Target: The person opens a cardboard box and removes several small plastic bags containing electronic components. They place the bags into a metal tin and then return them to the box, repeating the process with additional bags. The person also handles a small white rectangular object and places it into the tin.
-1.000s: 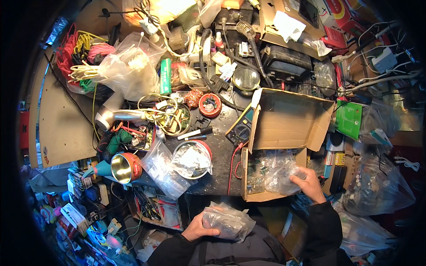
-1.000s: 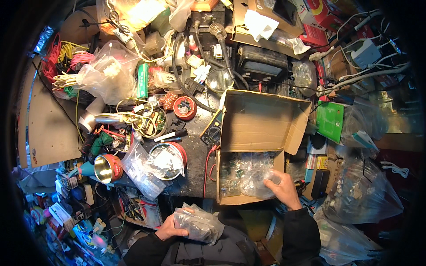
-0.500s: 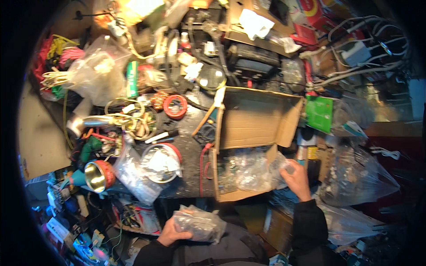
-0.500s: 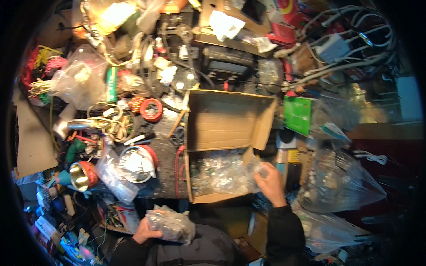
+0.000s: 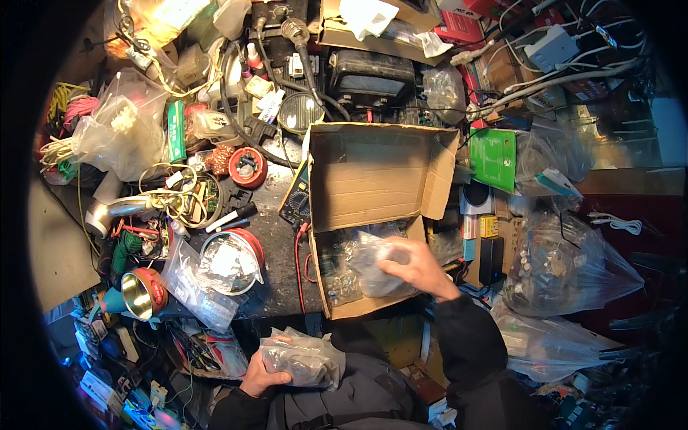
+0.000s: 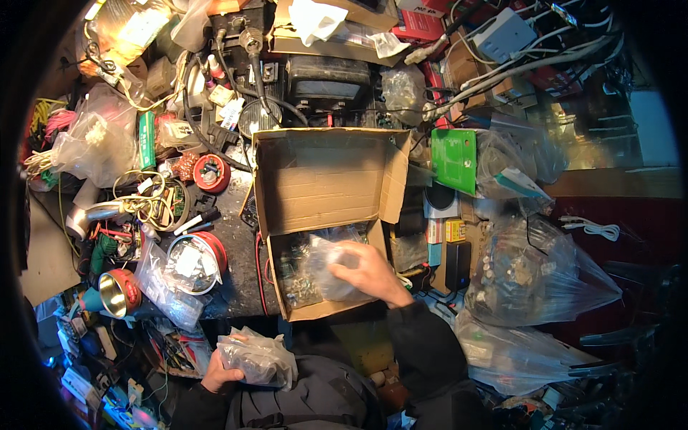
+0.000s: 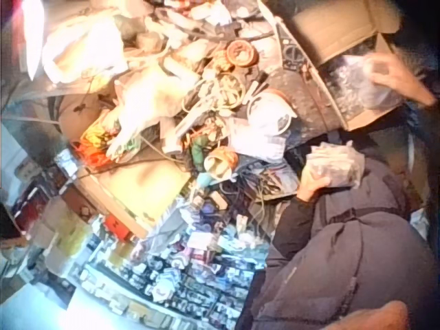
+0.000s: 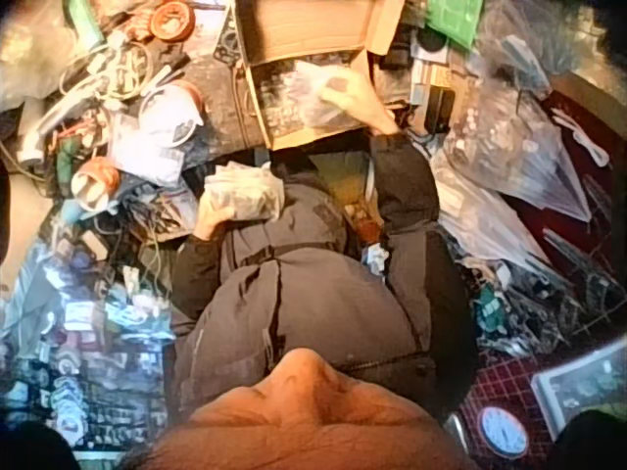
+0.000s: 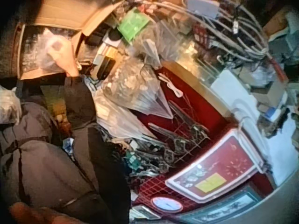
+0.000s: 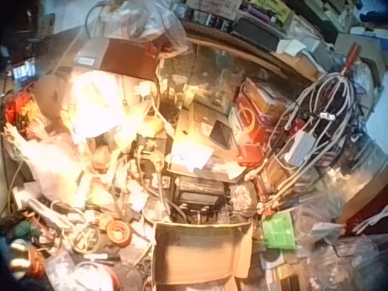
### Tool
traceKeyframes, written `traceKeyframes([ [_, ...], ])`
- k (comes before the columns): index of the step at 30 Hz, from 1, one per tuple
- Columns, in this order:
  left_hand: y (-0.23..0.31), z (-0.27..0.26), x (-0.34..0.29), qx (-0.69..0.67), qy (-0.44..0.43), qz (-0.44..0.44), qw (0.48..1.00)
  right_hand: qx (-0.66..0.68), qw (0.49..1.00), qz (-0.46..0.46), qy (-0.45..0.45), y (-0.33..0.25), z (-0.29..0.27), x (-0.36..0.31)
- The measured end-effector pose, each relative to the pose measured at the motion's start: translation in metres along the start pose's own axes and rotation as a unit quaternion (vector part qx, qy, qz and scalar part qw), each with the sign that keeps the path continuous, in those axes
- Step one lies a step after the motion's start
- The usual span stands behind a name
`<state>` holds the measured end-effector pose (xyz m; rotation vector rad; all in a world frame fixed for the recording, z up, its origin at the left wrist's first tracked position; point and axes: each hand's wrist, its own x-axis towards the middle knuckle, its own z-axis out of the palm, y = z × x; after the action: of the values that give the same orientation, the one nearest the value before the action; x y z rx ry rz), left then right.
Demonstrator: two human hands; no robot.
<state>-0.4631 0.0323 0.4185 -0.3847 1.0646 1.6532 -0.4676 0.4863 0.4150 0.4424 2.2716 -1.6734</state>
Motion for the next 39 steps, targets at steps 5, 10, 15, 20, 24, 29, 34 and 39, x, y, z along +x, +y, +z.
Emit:
traceKeyframes([
  [5, -0.001, 0.001, 0.002, 0.026, -0.002, -0.002, 1.000, -0.180, 0.978, 0.015, 0.104, 0.034, 0.042, 0.053],
  [10, -0.005, 0.002, 0.001, 0.001, 0.008, -0.001, 1.000, -0.189, 0.962, -0.038, 0.191, 0.043, 0.053, 0.044],
  [15, -0.005, 0.004, 0.003, -0.014, 0.011, 0.003, 1.000, -0.223, 0.916, -0.057, 0.327, 0.025, 0.030, -0.005],
  [20, -0.004, 0.004, 0.009, -0.011, 0.001, -0.004, 1.000, -0.293, 0.943, 0.035, 0.155, 0.028, 0.032, -0.053],
  [24, -0.003, 0.002, 0.011, 0.005, -0.004, -0.009, 1.000, -0.379, 0.915, 0.064, 0.121, 0.047, 0.067, -0.051],
  [29, -0.002, 0.006, 0.009, -0.002, 0.004, -0.020, 1.000, -0.412, 0.899, 0.101, 0.110, 0.057, 0.084, -0.044],
  [34, -0.003, 0.007, 0.009, -0.012, -0.001, -0.012, 1.000, -0.330, 0.930, 0.051, 0.155, 0.054, 0.062, -0.044],
  [39, -0.008, 0.004, 0.005, -0.017, 0.000, -0.014, 1.000, -0.107, 0.973, 0.182, 0.094, 0.049, 0.011, -0.035],
])
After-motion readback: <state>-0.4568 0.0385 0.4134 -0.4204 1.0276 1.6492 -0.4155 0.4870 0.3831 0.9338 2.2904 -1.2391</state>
